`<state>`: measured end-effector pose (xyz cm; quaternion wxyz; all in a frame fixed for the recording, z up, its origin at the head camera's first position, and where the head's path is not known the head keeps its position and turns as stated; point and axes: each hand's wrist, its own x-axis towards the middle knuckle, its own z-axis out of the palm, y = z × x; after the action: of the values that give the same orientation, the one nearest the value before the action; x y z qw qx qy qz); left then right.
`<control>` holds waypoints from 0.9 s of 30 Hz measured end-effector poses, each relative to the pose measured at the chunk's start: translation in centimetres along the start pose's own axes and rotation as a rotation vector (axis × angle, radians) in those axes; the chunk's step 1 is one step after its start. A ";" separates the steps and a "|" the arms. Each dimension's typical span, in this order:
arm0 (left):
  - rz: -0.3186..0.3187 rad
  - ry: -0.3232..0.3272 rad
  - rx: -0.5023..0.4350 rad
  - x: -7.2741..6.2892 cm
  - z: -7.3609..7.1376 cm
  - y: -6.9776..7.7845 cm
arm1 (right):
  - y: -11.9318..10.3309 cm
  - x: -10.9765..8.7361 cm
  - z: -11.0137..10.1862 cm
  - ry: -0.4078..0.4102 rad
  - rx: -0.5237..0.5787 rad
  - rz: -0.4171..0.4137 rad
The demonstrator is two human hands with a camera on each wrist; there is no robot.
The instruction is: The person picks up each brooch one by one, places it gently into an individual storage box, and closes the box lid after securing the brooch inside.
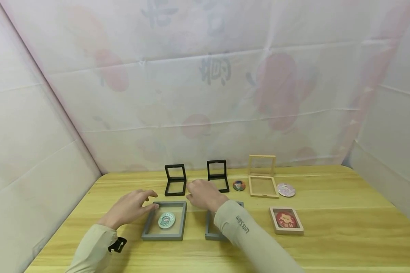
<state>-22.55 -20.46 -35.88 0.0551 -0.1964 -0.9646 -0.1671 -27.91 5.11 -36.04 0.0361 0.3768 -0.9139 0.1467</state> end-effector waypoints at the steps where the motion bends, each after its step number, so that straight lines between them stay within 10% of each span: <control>1: -0.005 0.002 -0.001 0.0 0.0 0.0 | 0.0 0.1 0.0 0.004 0.002 -0.001; 27: -0.003 -0.023 0.088 3.0 0.6 -1.2 | 1.3 0.9 0.5 0.080 -0.103 0.042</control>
<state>-25.84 -20.22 -36.27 0.0523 -0.1941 -0.9719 -0.1225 -29.47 5.25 -36.69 0.0889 0.3490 -0.9258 0.1149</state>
